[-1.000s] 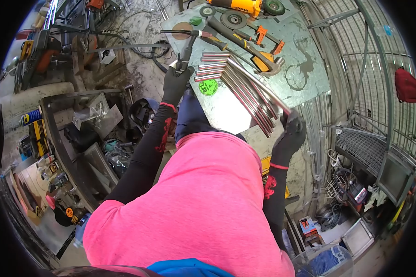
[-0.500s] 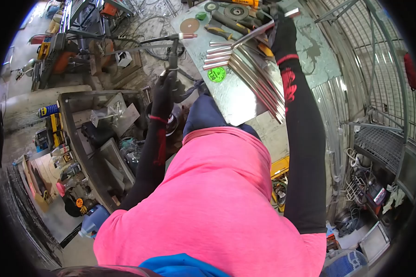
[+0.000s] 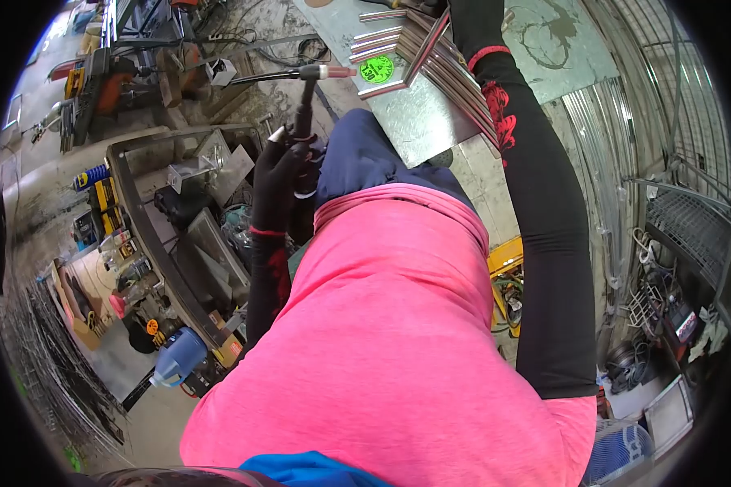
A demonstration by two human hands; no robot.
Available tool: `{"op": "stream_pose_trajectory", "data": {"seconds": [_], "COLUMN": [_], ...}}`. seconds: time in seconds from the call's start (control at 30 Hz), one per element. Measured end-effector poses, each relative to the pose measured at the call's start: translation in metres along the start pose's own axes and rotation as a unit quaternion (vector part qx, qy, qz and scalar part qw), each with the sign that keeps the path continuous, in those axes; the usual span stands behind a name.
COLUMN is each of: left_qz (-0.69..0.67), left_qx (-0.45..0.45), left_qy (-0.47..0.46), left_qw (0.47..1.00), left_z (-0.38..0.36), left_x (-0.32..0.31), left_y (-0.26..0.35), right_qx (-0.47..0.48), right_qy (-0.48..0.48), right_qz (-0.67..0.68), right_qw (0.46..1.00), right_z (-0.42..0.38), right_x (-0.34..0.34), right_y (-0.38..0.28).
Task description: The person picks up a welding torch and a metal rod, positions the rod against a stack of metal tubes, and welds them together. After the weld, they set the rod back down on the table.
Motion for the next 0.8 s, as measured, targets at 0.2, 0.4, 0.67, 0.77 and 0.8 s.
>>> {"op": "stream_pose_trajectory", "data": {"seconds": [0.2,0.4,0.67,0.77,0.8], "left_qz": [-0.029,0.016,0.105,0.164,0.171], "left_qx": [0.023,0.034,0.1,0.096,0.101], "left_qy": [-0.05,-0.065,-0.067,-0.06,-0.061], "left_qw": [0.998,0.997,0.987,0.98,0.978], "left_z": [0.016,0.042,0.043,0.054,0.053], "left_x": [-0.032,-0.036,-0.039,-0.032,-0.031], "left_y": [-0.003,-0.003,0.002,-0.001,-0.006], "right_qx": [-0.075,-0.089,0.032,0.062,0.056], "right_qy": [-0.133,-0.224,0.104,0.124,0.13], "right_qz": [0.312,0.255,0.037,0.044,0.047], "right_qw": [0.938,0.936,0.993,0.989,0.989], "right_z": [0.013,0.018,0.0,0.003,0.011], "right_x": [0.002,-0.011,0.014,0.02,0.026], "right_y": [-0.005,-0.012,-0.018,-0.02,-0.01]}}
Point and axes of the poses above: each hand's wrist, its own z-axis towards the middle knuckle, its own x-axis out of the back of the hand, y = z × x, the point moved 8 cm from there along z, towards the middle knuckle, and after that the axes turned 5 degrees about z, right-handed, at the moved point
